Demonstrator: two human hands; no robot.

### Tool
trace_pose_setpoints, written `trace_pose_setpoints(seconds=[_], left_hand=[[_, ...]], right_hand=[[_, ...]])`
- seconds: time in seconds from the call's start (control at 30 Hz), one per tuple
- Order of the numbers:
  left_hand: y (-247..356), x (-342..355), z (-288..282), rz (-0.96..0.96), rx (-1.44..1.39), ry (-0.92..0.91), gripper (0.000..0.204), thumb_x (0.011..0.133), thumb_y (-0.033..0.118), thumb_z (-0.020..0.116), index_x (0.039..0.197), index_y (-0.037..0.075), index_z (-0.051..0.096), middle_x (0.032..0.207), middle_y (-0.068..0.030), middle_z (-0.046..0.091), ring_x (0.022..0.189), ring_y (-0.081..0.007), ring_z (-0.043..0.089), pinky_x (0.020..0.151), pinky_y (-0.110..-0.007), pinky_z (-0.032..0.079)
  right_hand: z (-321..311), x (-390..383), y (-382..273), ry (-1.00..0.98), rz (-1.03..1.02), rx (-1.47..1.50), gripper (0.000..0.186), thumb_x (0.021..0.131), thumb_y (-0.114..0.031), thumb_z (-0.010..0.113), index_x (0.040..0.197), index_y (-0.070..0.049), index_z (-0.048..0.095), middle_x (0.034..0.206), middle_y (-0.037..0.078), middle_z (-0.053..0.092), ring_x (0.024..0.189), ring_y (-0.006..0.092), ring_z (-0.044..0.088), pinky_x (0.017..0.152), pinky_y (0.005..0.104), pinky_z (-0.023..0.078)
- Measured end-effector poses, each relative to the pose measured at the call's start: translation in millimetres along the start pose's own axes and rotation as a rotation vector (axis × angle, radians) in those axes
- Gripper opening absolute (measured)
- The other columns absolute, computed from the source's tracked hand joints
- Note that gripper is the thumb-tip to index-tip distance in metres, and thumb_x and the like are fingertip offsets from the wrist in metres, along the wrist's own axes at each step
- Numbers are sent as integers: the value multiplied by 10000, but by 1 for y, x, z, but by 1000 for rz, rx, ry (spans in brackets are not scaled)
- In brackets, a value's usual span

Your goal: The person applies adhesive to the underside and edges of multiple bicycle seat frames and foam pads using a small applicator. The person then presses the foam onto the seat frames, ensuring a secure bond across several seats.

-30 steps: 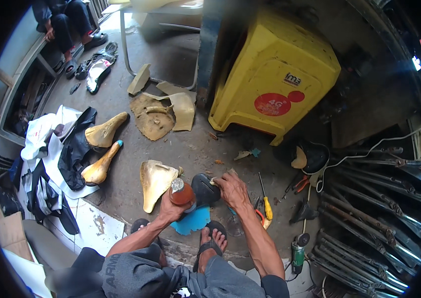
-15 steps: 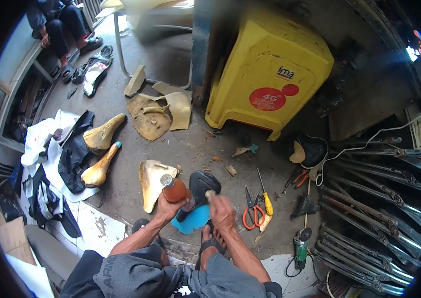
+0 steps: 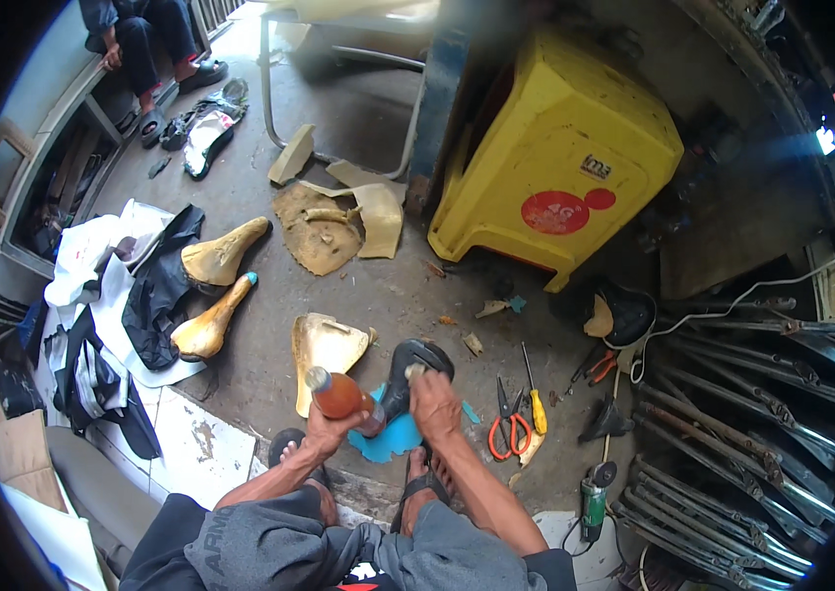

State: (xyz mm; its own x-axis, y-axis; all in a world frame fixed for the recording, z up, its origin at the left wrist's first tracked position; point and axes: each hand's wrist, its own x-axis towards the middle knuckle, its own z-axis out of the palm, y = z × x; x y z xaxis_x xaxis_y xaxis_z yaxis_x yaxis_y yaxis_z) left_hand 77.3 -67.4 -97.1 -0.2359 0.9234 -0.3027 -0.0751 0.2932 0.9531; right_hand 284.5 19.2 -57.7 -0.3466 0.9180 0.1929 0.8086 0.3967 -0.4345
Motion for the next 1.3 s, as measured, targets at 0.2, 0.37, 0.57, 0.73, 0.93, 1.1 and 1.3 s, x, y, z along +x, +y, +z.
trace_pose_setpoints(seconds=[0.2, 0.37, 0.57, 0.73, 0.93, 1.1, 1.3], left_hand=[[33, -15, 6, -79, 73, -165, 661, 683, 139, 907, 1248, 32, 582, 1133, -97, 685, 1057, -200, 663, 974, -358, 518], [21, -15, 1, -83, 76, -167, 667, 677, 147, 905, 1251, 39, 582, 1127, -94, 687, 1039, -204, 671, 968, -358, 521], [23, -22, -2, -35, 106, -89, 664, 676, 169, 910, 1242, 38, 589, 1128, -108, 691, 1046, -209, 675, 967, -370, 526], [28, -21, 1, -86, 78, -102, 633, 687, 138, 901, 1232, 37, 596, 1121, -99, 698, 1033, -208, 680, 948, -361, 536], [47, -23, -7, -115, -22, -55, 631, 670, 132, 909, 1211, 33, 602, 1085, -96, 706, 1003, -198, 686, 941, -350, 538], [52, -13, -6, -5, 78, -66, 552, 671, 92, 893, 1149, 44, 621, 1084, -71, 698, 989, -185, 679, 909, -338, 538], [62, -7, -4, 133, 224, -51, 496, 672, 47, 861, 1109, 56, 628, 995, -37, 663, 935, -161, 646, 840, -319, 530]], right_hand=[[4, 2, -3, -106, -43, 41, 109, 867, -130, 688, 964, -86, 710, 815, 114, 601, 798, 322, 630, 679, 446, 526], [1, 63, 4, -24, -82, -190, 84, 876, -105, 592, 915, -71, 658, 864, 119, 613, 870, 326, 633, 679, 439, 550], [33, -5, -18, -439, -323, -80, 110, 845, -125, 590, 869, -68, 681, 872, 95, 625, 876, 280, 646, 657, 418, 574], [3, -26, -17, -99, -16, 54, 140, 845, -62, 686, 983, -85, 695, 837, 85, 596, 765, 292, 592, 629, 458, 498], [0, -52, -25, -335, 61, 304, 222, 884, -125, 691, 1101, -96, 726, 887, 114, 661, 838, 312, 687, 706, 404, 547], [-66, 10, -34, -84, 346, 680, 231, 926, -215, 701, 1074, -47, 758, 858, 124, 691, 770, 224, 679, 696, 334, 520], [-116, 60, -95, -189, 59, 642, 201, 918, -126, 702, 1072, -2, 742, 815, 121, 664, 725, 198, 643, 670, 310, 500]])
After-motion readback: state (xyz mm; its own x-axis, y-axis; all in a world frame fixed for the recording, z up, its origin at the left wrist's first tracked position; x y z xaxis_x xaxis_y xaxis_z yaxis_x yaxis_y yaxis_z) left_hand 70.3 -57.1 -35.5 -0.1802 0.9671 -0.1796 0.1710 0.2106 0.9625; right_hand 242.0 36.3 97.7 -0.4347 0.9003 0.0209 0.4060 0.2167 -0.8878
